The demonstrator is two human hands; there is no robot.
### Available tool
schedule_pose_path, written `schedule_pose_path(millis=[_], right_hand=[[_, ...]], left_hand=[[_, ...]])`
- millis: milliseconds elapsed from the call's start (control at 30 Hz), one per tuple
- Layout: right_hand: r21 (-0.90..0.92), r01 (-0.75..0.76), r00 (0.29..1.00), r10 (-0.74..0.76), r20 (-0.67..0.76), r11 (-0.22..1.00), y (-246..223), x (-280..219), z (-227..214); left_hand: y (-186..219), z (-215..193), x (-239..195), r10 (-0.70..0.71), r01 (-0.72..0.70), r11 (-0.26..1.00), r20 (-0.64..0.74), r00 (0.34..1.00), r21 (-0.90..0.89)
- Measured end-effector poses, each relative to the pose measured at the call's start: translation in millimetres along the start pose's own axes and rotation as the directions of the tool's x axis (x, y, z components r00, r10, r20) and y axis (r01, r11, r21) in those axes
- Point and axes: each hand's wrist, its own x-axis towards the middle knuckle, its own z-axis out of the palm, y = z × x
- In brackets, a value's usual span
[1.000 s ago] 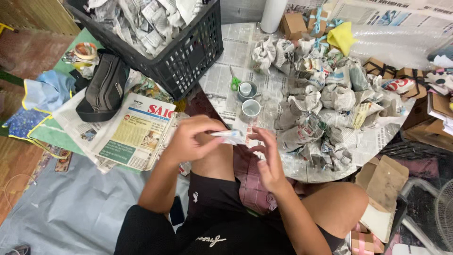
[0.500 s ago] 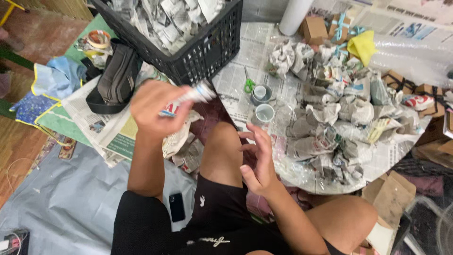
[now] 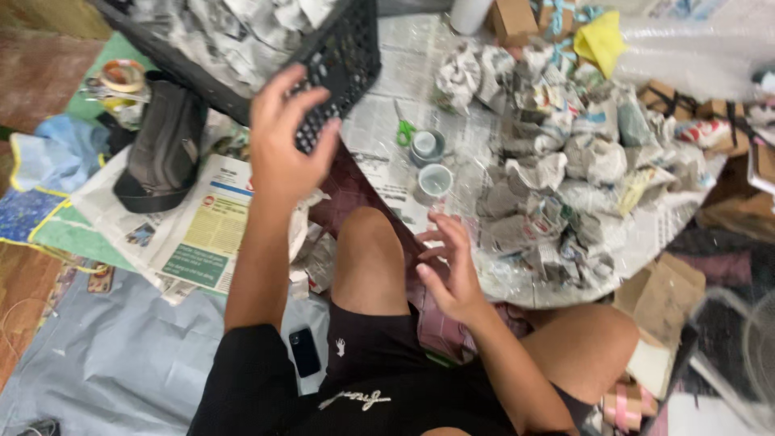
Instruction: The person sits cross-legged on the floor and wraps small cylindrical objects with newspaper. They pick up a newspaper sheet, fold it around the object, and place the wrapped item into a black plastic basket. This process is repeated for several objects.
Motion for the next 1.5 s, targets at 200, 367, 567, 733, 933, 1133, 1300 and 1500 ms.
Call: schedule_pose_path(millis=[200,367,567,733,933,1133,1300,1500], right_hand=[[-0.304,-0.023,0.994,-0.011,-0.110,0.952,27.2,-37.7,-56.3],[-0.524,-0.069,0.947,-0.109,-0.301,0.849,46.3,-78.9,-112.5],[-0.274,-0.154,0.763,-0.062,-0.643,0.949,72.0,-116.1,-131.4],[-0.246,-0.193,0.778,-0.005,-0.628,0.950,84.8,-117.9,-135.4],[-0.326,-0.302,0.791,0.045,-0.610,0.896,88.1,-103.4,-128.9],[-0.171,-0.444,0.732,0.246,-0.635,0.880,110.0,-93.4,-119.4],[-0.353,-0.413,0.755,0.100,-0.648,0.839,131.7,-84.9,-116.2],[-0.378,-0.520,0.713,0.146,-0.686,0.766,133.9,-73.1,-120.6]], left_hand=[[111.9,37.1,-33.1,0.391,-0.282,0.888,0.277,0.878,-0.362],[143.0,77.3,-52.8,0.508,-0.259,0.781,0.338,0.792,-0.569],[131.4,162.3,-84.3,0.417,-0.214,0.768,0.216,0.883,-0.604],[115.7,199.5,-128.9,0.317,-0.035,0.825,0.411,0.855,-0.564],[95.4,209.3,-144.6,0.188,0.144,0.899,0.662,0.725,-0.414],[79.8,212.5,-148.5,0.188,0.160,0.904,0.706,0.683,-0.396],[79.6,213.3,-150.2,0.199,0.154,0.913,0.742,0.640,-0.378],[84.9,215.0,-148.8,0.223,0.178,0.905,0.786,0.577,-0.388]])
